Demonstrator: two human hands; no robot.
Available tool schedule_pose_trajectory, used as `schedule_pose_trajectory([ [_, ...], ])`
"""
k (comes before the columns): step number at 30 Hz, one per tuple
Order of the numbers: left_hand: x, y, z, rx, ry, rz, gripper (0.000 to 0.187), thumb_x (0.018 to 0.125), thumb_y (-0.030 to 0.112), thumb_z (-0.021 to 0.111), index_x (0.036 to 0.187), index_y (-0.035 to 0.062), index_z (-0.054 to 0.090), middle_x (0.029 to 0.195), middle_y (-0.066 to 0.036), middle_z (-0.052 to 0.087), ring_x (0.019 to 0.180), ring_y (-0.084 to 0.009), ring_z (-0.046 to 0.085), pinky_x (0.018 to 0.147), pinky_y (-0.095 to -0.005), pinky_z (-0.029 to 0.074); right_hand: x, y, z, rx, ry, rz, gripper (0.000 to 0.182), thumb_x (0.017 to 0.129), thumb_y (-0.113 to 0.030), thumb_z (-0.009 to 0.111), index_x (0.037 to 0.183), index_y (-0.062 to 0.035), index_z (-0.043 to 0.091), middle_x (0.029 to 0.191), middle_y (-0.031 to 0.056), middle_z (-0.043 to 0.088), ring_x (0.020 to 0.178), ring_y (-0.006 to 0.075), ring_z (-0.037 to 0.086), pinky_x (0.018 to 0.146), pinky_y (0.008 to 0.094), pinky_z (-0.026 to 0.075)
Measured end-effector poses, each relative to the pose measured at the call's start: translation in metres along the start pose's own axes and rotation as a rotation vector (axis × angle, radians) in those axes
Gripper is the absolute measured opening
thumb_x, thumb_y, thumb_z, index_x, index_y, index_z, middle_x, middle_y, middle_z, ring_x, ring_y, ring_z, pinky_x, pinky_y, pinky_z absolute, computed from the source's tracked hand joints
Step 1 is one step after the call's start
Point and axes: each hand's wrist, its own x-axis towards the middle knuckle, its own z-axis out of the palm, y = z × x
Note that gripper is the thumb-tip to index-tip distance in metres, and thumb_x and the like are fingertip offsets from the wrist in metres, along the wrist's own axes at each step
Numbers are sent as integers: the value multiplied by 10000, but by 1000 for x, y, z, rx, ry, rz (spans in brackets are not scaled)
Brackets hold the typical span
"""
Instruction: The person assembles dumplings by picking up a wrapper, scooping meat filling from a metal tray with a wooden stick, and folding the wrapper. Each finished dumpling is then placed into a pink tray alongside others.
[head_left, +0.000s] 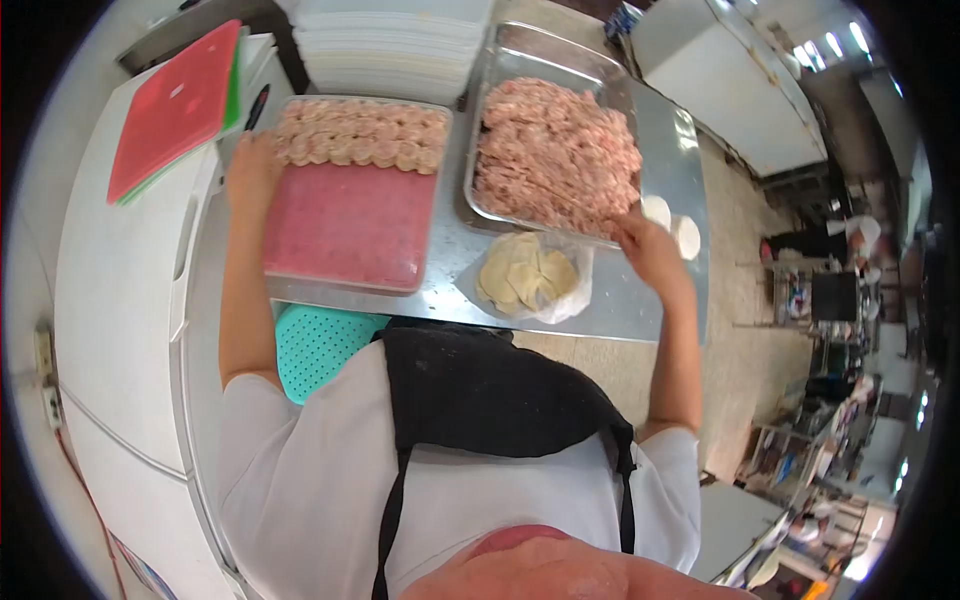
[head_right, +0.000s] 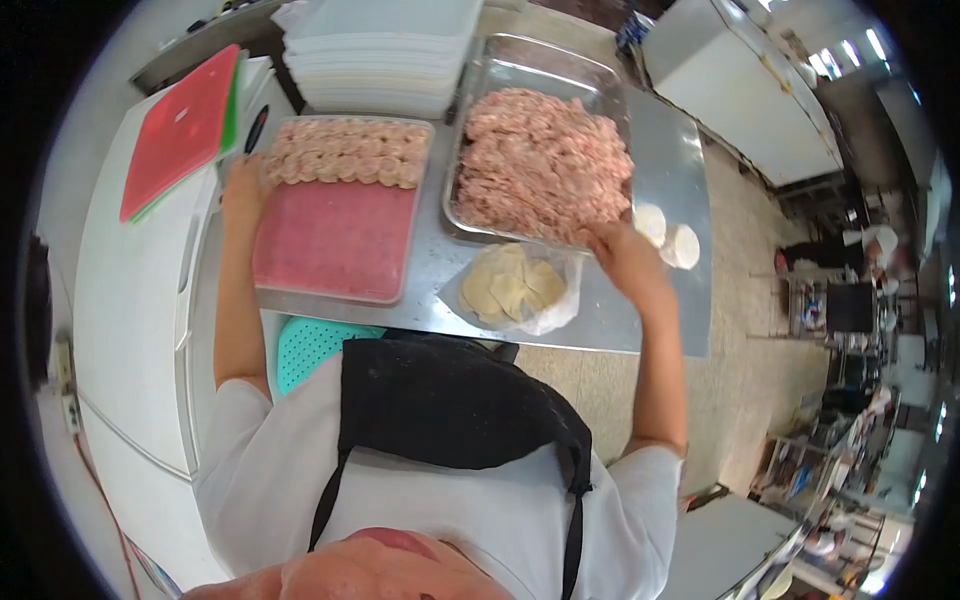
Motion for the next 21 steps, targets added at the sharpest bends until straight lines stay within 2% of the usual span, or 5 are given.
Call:
schedule_pose_trajectory([
  [4,-7,75,-41,-257,103,152,373,826,200,644,1177,87,585,1189,-174,571,1131,-342,528,933,-435,451,26,4,-44,-414,-243,40,262,869,-283,590,841,-39,681,797,126,672,769,332,640,667,449,492],
  [7,-32,180,-64,-688,-136,162,292,843,189,638,1101,55,620,1130,-128,614,1077,-295,571,929,-381,446,47,40,-4,-510,-25,-264,260,883,-284,565,782,-72,676,751,110,672,719,314,650,632,444,504],
  [10,-74,262,-28,-903,-332,361,190,845,145,645,1009,49,636,1011,-92,613,932,-225,601,766,-328,501,47,55,44,-494,-118,-263,269,890,-285,540,758,-91,671,747,119,673,706,302,660,620,444,514],
  [14,-115,342,43,-915,-487,616,287,765,146,674,1027,35,634,1010,-137,589,997,-322,563,864,-390,471,25,64,62,-325,-216,-310,351,920,-359,524,740,-79,635,707,152,643,651,351,632,599,471,498],
  [21,-144,391,66,-589,-488,597,239,743,157,686,963,65,666,982,-112,584,996,-306,544,892,-397,440,32,121,48,178,-258,-241,326,919,-376,527,823,-100,673,729,137,650,715,332,635,644,450,501],
])
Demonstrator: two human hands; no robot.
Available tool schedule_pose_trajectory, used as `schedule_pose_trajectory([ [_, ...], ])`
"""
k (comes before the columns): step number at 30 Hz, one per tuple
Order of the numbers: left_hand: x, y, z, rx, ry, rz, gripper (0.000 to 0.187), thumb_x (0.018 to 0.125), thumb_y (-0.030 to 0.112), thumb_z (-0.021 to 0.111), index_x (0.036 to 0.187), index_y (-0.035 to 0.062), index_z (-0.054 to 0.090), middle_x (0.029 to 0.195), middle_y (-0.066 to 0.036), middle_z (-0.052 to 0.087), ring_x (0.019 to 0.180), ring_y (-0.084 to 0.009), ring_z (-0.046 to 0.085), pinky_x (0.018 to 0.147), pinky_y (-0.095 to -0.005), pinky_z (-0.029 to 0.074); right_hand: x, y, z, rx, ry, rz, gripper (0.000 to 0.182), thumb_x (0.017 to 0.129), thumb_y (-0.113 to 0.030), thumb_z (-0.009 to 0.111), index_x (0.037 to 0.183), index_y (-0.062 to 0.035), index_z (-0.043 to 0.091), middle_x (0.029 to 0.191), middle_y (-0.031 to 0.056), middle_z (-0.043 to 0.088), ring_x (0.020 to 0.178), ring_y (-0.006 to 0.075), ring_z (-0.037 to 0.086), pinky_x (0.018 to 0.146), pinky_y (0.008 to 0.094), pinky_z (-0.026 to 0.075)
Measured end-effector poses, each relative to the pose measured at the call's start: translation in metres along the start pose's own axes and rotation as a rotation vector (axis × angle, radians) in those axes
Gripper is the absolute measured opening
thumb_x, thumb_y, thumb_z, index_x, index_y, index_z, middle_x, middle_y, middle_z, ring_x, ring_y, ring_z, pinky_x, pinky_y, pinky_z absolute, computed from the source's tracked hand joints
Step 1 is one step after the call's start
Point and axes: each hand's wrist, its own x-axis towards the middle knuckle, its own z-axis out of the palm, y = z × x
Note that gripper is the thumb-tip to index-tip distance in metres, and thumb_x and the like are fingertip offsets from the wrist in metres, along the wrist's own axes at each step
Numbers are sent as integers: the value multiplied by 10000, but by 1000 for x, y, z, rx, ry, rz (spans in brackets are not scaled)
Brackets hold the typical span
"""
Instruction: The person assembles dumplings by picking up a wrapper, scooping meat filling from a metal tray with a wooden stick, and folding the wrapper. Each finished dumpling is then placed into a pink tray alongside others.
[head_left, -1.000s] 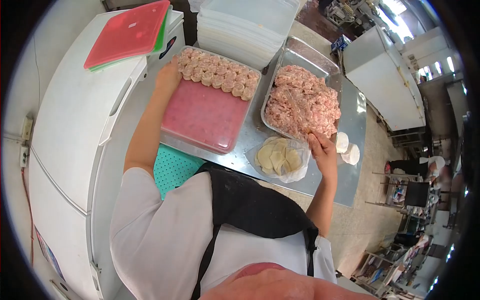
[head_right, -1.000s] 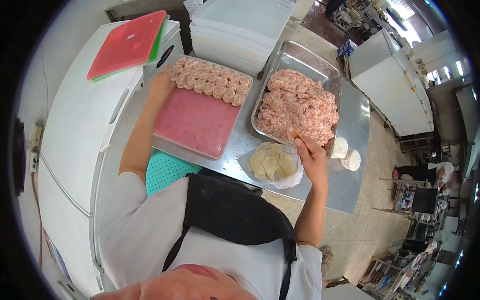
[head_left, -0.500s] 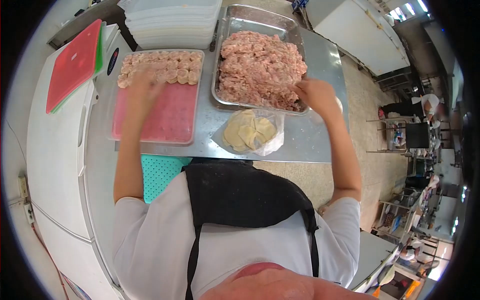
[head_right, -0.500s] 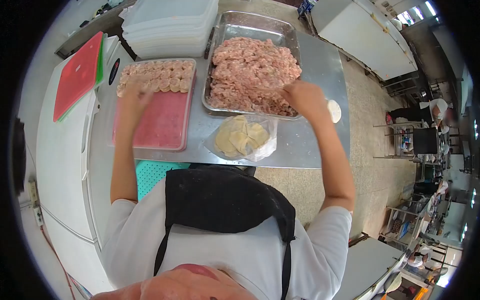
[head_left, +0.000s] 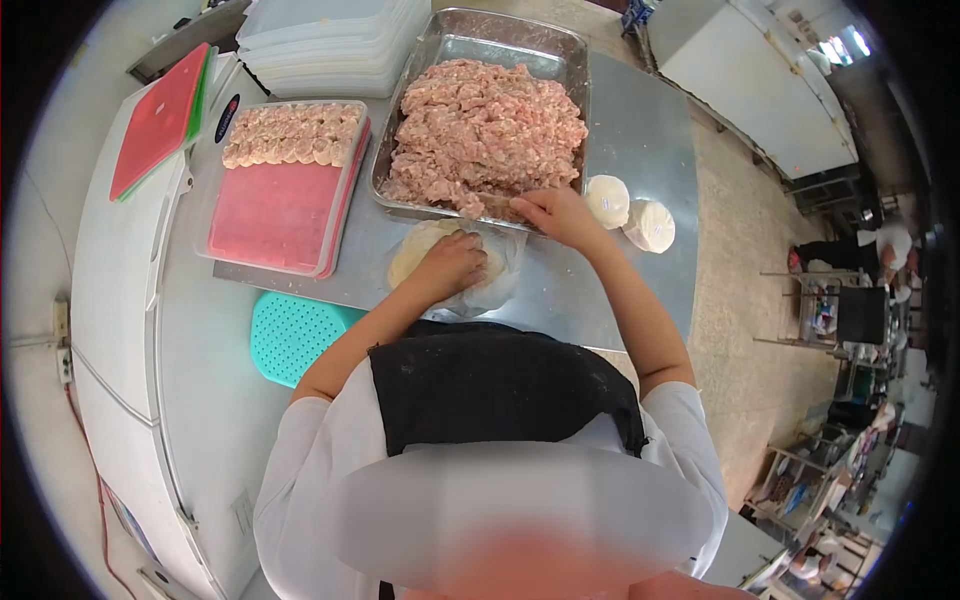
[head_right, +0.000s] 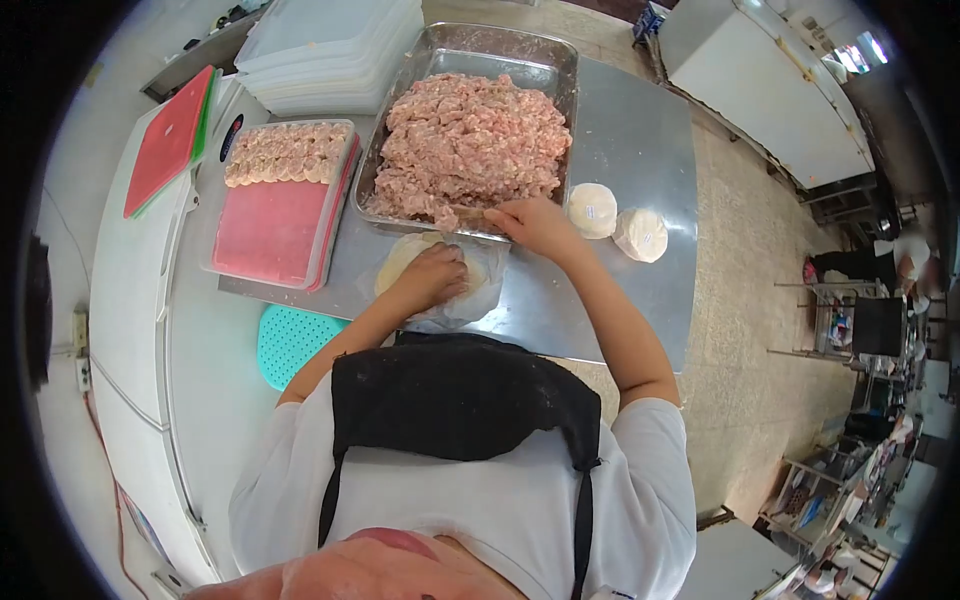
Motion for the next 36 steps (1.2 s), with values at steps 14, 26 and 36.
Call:
schedule_pose_trajectory([
  [14,-10,52,-64,-25,538,-249,157,808,146,679,892,52,585,953,-114,624,941,-312,591,826,-396,472,-8,9,1,-74,31,-150,354,941,-338,492,803,-51,647,785,159,653,753,349,628,647,472,497],
  [26,-48,5,-132,145,421,-277,216,769,47,629,971,45,553,897,-132,593,878,-341,575,756,-431,472,89,-88,14,-665,169,-493,106,749,-134,599,724,-59,669,744,106,656,690,269,662,571,393,525],
  [36,-61,-70,-164,-254,565,-467,228,822,21,591,1046,48,553,971,-129,618,930,-261,622,799,-384,504,49,-80,37,-147,-38,-20,249,894,-233,559,795,-43,686,801,165,679,760,326,662,664,415,513],
])
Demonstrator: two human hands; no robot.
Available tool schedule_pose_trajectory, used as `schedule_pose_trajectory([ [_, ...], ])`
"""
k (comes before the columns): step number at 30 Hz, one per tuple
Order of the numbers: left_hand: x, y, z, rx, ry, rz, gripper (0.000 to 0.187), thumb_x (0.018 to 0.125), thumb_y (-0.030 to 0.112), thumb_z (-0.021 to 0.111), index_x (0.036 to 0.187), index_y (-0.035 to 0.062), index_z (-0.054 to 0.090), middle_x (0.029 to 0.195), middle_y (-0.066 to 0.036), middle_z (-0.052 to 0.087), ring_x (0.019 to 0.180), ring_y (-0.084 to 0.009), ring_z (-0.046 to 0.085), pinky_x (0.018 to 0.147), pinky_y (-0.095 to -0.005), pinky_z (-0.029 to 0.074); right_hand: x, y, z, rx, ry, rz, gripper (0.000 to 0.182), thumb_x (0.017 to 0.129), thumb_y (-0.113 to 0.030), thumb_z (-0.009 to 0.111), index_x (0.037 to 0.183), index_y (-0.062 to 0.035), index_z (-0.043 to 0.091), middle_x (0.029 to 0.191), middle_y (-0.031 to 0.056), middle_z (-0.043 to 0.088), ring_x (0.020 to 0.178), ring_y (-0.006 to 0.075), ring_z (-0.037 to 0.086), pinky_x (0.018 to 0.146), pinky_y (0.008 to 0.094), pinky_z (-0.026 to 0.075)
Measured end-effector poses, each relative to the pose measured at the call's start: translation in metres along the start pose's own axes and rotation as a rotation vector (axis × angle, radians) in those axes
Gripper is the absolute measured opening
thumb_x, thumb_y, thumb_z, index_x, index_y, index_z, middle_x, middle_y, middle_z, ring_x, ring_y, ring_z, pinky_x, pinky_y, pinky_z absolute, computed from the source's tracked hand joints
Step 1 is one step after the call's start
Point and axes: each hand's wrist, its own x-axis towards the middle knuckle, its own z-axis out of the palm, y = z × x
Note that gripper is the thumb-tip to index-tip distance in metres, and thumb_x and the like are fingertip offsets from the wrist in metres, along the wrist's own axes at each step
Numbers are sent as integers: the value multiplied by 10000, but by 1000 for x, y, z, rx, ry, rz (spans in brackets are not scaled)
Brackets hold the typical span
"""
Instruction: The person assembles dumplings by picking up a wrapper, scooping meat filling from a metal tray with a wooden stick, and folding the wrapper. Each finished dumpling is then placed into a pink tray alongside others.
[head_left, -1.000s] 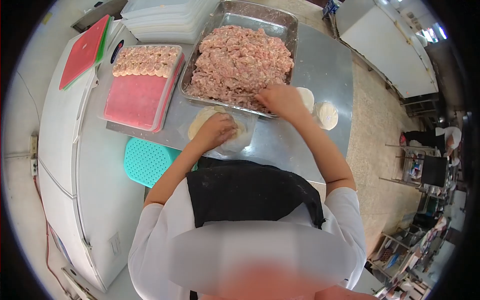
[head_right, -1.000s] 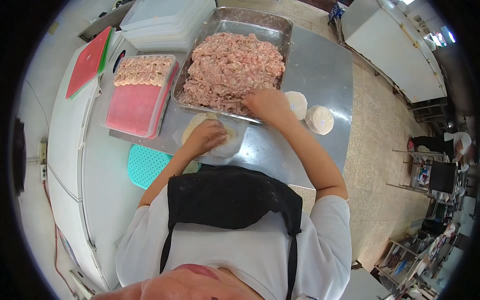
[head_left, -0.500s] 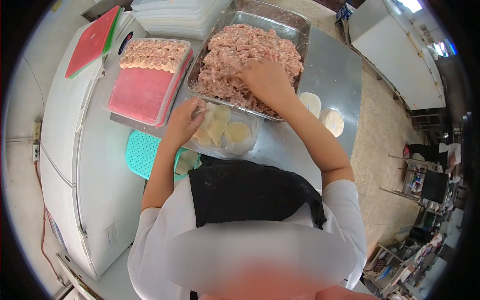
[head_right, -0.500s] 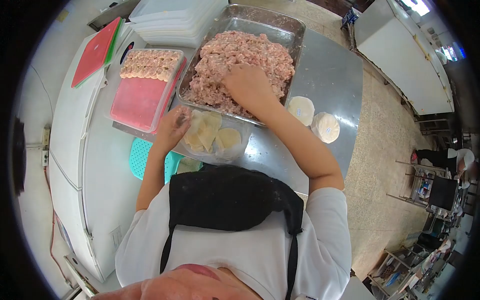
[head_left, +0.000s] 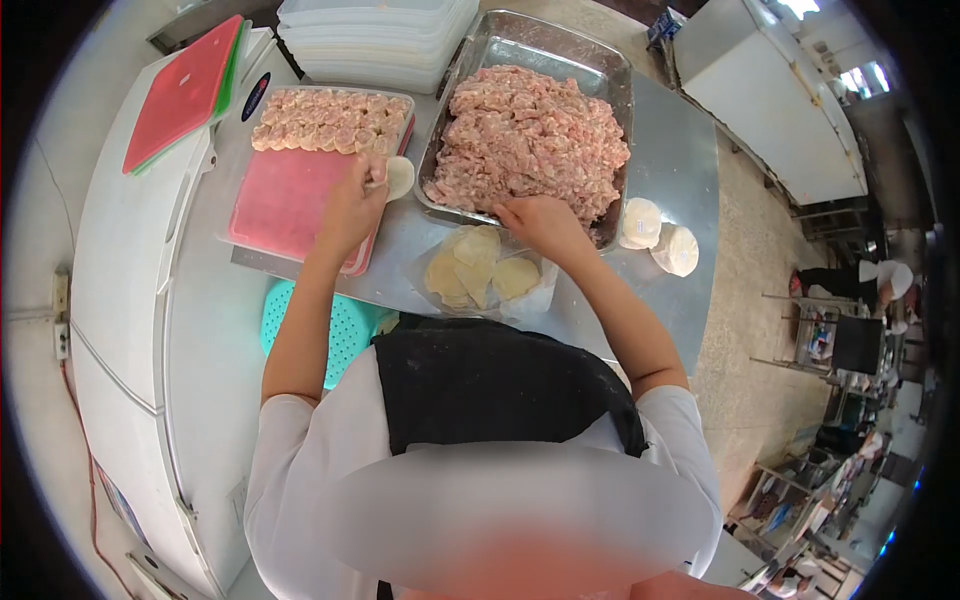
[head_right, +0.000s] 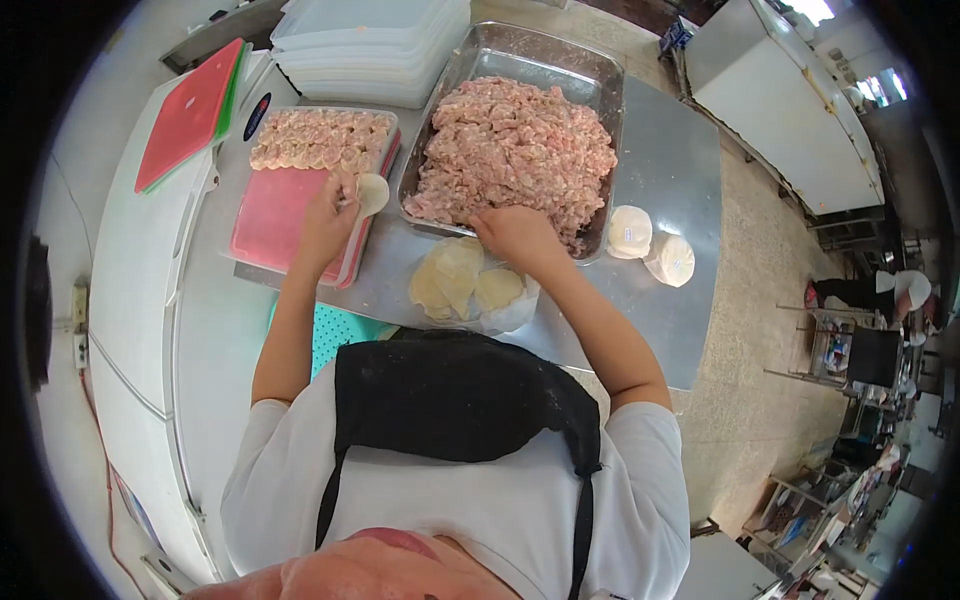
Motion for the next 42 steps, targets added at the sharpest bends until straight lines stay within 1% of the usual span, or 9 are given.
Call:
schedule_pose_trajectory([
  [3,22,-7,20,-827,254,-319,260,891,47,565,1150,40,552,1070,-120,629,1016,-229,617,860,-385,521,-3,23,4,379,-78,28,363,945,-317,537,774,-22,659,740,106,668,676,255,635,637,356,484],
  [6,40,-9,34,-1292,92,-436,347,925,66,544,1265,20,495,1170,-124,602,1067,-245,605,905,-390,524,-11,26,6,710,21,142,359,939,-339,562,820,-22,680,667,42,601,623,158,555,610,320,451],
  [12,56,61,62,-1523,-79,-525,383,977,159,475,1317,-13,429,1237,-141,562,1146,-251,561,998,-395,464,0,-6,-22,1017,188,349,323,948,-310,560,911,-13,683,688,42,593,642,130,546,614,299,446],
  [16,66,75,64,-1864,-95,-464,598,986,470,376,1323,-23,414,1282,-183,518,1212,-307,501,1042,-445,396,7,1,3,475,574,-12,303,955,-247,559,1153,-34,644,781,42,631,675,170,607,623,323,475],
  [21,67,49,87,-1856,101,-658,735,936,584,377,1337,-32,393,1330,-212,472,1264,-344,436,1076,-485,331,-36,-30,-78,-254,82,185,222,890,-200,587,1074,-102,663,844,146,619,792,358,621,689,436,502],
  [29,57,100,98,-1750,162,-607,831,882,625,472,1307,-85,399,1363,-213,436,1285,-377,396,1099,-516,286,-51,-4,-104,-248,199,-62,252,915,-197,543,1138,-82,571,830,151,605,773,349,626,655,448,503],
  [31,54,122,104,-1657,276,-631,716,878,566,523,1241,-50,486,1207,-193,550,1136,-324,517,993,-493,409,-55,1,-100,-222,227,-65,254,920,-199,535,1138,-72,569,833,156,603,798,352,624,675,449,502],
  [36,51,108,115,-1890,219,-513,653,878,410,609,1285,-62,412,1277,-221,487,1225,-378,452,1045,-505,368,-51,57,-101,108,326,-388,281,948,-250,525,1087,-35,641,811,161,621,741,306,626,679,396,500],
  [42,34,133,101,-617,-75,-46,575,800,65,667,1323,32,433,1286,-159,520,1174,-267,527,977,-406,440,-71,74,-136,584,-136,20,315,968,-248,526,1152,-15,630,760,132,604,695,193,540,690,308,463],
])
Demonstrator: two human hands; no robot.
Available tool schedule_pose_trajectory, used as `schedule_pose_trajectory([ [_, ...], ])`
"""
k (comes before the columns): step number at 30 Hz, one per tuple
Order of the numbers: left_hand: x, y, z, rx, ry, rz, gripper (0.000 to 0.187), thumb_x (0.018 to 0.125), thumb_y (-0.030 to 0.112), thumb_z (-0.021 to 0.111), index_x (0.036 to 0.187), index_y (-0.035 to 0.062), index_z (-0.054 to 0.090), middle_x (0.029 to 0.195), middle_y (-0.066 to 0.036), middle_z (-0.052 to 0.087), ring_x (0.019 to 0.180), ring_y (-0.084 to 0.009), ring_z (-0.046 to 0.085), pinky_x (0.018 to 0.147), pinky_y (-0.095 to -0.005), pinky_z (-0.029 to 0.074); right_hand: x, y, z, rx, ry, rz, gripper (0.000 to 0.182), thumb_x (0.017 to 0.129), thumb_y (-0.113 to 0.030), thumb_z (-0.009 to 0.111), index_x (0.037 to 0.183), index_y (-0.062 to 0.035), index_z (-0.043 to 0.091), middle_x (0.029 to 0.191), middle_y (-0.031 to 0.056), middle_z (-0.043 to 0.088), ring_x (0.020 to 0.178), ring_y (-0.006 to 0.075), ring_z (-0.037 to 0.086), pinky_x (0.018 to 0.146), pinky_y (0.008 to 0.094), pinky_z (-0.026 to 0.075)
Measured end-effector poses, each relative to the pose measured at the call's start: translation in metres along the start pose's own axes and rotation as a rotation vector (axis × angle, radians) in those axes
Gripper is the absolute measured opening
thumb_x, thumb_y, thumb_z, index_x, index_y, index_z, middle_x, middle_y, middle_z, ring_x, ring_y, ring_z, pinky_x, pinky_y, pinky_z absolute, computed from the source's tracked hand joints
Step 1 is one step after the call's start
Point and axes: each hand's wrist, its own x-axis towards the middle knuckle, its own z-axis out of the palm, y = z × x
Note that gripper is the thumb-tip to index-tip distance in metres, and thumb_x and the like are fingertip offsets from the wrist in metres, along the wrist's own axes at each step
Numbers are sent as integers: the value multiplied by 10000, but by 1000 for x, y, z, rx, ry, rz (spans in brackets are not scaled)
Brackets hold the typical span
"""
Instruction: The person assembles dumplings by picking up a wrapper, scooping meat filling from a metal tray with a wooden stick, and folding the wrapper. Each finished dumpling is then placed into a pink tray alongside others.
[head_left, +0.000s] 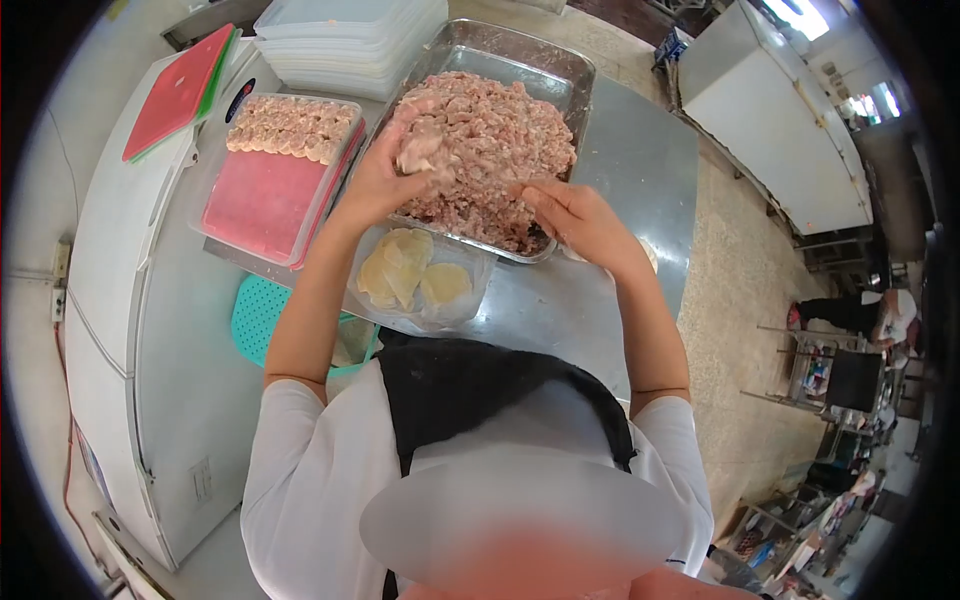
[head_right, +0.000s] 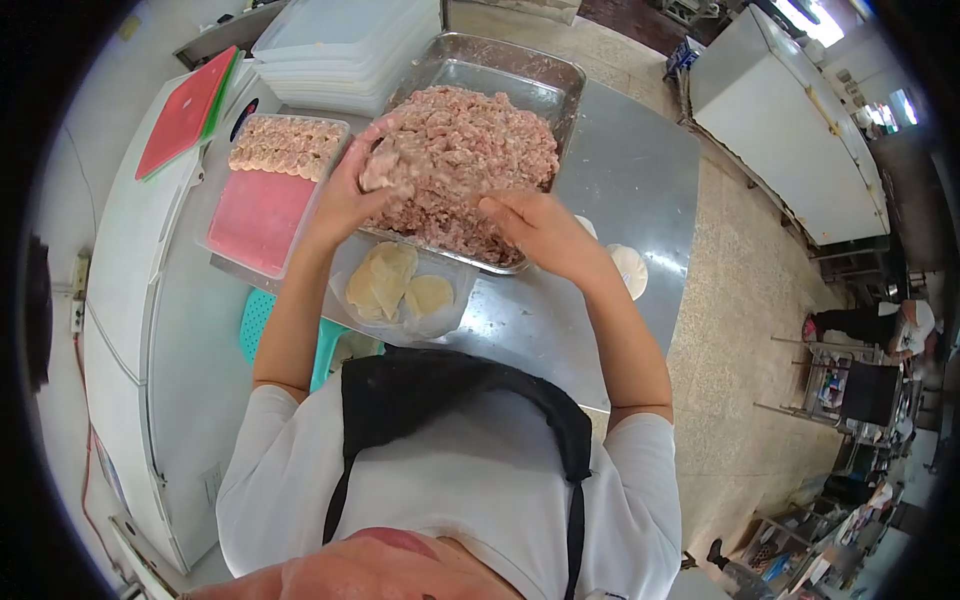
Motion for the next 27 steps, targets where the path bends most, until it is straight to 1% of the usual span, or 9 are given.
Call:
schedule_pose_trajectory([
  [3,3,9,0,395,-74,203,591,726,33,708,1276,-9,495,1307,-147,524,1215,-192,492,984,-332,416,-6,0,-1,-121,-19,-156,322,957,-244,545,1169,-14,620,816,151,641,722,225,592,700,317,477],
  [6,4,12,-5,601,-204,-68,587,697,83,750,1240,3,542,1262,-132,564,1168,-209,532,978,-329,420,6,33,23,-106,133,-465,320,946,-259,564,1149,-19,625,877,170,663,776,265,639,697,323,489],
  [8,6,11,-5,833,-308,165,514,698,146,761,1165,5,602,1175,-139,618,1098,-205,574,942,-314,439,20,47,17,-100,87,-401,280,939,-258,564,1094,-39,645,867,160,663,774,305,633,690,361,491],
  [11,11,-8,-2,685,-232,-170,480,701,194,757,1121,3,625,1119,-147,643,1027,-205,604,912,-311,453,20,51,5,-314,127,-316,231,923,-246,571,1069,-90,659,859,146,657,785,346,628,687,416,497],
  [18,14,-51,-14,780,-221,-212,491,748,208,727,1180,13,599,1091,-105,658,941,-195,625,861,-316,470,35,72,34,-557,255,-283,264,920,-258,558,1156,-164,631,878,130,633,808,338,623,690,429,494],
  [20,1,-62,-20,595,-24,86,567,747,175,733,1265,42,544,1126,-87,646,950,-195,623,872,-325,467,31,74,16,-710,195,-96,243,921,-267,554,1119,-160,647,886,138,643,823,345,623,705,433,491],
  [22,-5,-51,-31,551,-96,15,609,737,162,743,1294,59,518,1137,-82,640,974,-203,615,892,-333,460,11,52,4,-680,83,-10,266,923,-261,565,1122,-107,651,968,163,665,883,347,636,758,399,501],
  [24,-8,-30,-31,497,-162,-47,655,728,148,753,1324,76,492,1147,-76,635,998,-210,606,912,-341,452,-6,28,1,-506,155,-48,287,926,-263,567,1129,-77,647,1014,175,663,921,344,638,788,379,500],
  [27,-10,-7,-31,520,-195,240,603,723,117,754,1284,76,536,1115,-79,639,1033,-231,594,932,-366,443,-7,10,27,-250,156,-146,328,930,-263,573,1149,-25,631,1091,188,653,976,334,639,839,343,491],
])
